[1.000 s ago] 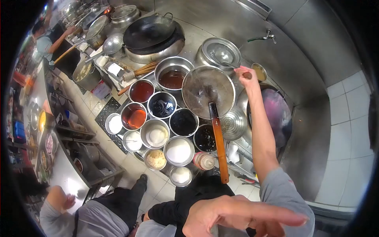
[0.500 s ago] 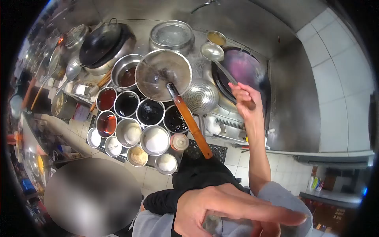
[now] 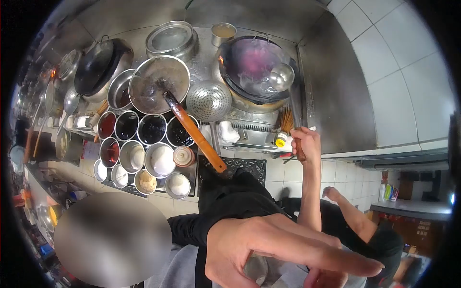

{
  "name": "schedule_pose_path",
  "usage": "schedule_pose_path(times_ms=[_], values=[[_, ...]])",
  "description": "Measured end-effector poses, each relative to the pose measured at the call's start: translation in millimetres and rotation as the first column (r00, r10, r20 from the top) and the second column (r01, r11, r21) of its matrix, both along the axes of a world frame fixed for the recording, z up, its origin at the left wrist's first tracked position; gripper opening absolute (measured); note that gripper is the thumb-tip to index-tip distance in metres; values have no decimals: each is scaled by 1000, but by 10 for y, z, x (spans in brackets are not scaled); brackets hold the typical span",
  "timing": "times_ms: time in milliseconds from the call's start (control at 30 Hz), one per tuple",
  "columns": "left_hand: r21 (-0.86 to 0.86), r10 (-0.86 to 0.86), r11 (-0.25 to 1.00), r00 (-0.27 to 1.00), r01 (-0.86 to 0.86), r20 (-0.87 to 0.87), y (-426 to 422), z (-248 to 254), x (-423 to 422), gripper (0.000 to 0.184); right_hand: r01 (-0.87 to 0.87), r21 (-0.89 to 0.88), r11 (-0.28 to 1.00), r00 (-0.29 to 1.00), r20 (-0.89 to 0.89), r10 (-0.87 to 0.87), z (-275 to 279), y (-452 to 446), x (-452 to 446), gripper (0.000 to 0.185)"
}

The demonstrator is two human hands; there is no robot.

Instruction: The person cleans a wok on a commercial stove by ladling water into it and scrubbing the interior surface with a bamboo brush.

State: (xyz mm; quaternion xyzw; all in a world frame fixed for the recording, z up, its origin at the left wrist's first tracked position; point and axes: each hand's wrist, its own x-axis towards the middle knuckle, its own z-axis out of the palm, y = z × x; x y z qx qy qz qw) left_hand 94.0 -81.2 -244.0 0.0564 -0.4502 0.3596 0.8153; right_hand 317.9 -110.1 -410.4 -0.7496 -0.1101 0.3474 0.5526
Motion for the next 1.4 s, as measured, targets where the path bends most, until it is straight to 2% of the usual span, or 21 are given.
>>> schedule_pose_path(times_ms=[167,200,267,300,467,600,633,667,700,767,800,867,900,967,1033,1067,1167,1233,1300,1367,1400], values=[[61,115,992,993,-115,-3,-250,-83,157,83,28,-139,990,901,432,35,-148,-460,16,9],[31,100,995,994,-99,-38,-281,7,111,83,45,-42,998,895,446,-21,-250,-537,-24,8],[-3,102,995,994,-102,-49,-334,67,125,82,67,154,986,885,448,-130,-373,-629,-200,11],[-6,121,993,992,-121,-21,-357,76,176,81,83,109,991,954,278,-110,-411,-704,-198,30],[-70,134,988,987,-140,-87,-503,101,140,79,-53,46,997,964,264,39,-2,-645,-379,46],[184,429,884,902,-430,49,-283,-113,208,84,-222,150,963,958,218,187,172,-337,-733,53],[255,419,873,907,-416,44,-231,-144,92,81,-274,171,946,949,209,237,231,-230,-809,55],[325,412,857,910,-401,38,-180,-178,-23,79,-328,195,924,935,209,287,274,-102,-884,57],[387,309,881,950,-270,-41,-108,-212,-334,72,-349,159,923,921,243,306,296,32,-986,58],[320,391,874,920,-366,-12,7,-143,-497,72,-402,125,907,894,269,359,343,323,-1257,56],[167,568,803,820,-572,72,18,10,-316,77,-428,103,898,879,279,387,357,462,-1377,55],[-19,621,780,768,-626,159,185,60,-429,74,-485,38,874,822,361,441,265,820,-1559,52],[-26,497,865,846,-502,194,315,13,-602,66,-503,18,864,805,375,460,222,1018,-1659,52],[117,375,912,915,-393,151,656,-36,-923,64,-503,7,864,782,431,451,115,1420,-1883,43],[328,394,860,917,-391,59,1090,-30,-1188,74,-562,1,827,752,418,510,12,1864,-2003,34],[397,392,838,919,-376,42,1262,-34,-1321,78,-577,-110,809,673,498,547,-131,2335,-2024,26],[373,344,859,935,-349,83,1443,-22,-1405,80,-528,-203,825,547,661,513,-266,3116,-2007,16],[217,414,879,906,-424,90,1333,-94,-1296,77,-469,-251,847,494,721,487,-593,3836,-1740,18],[1,459,887,880,-463,124,1190,-47,-1154,76,-459,-348,817,556,604,570,-320,4296,-1783,21],[-23,489,871,860,-491,143,1327,-70,-1177,76,-431,-387,815,582,571,579,-397,4842,-1617,19],[76,500,855,854,-513,141,1525,-139,-1262,76,-452,-357,818,639,511,576,-524,5109,-1518,17]])
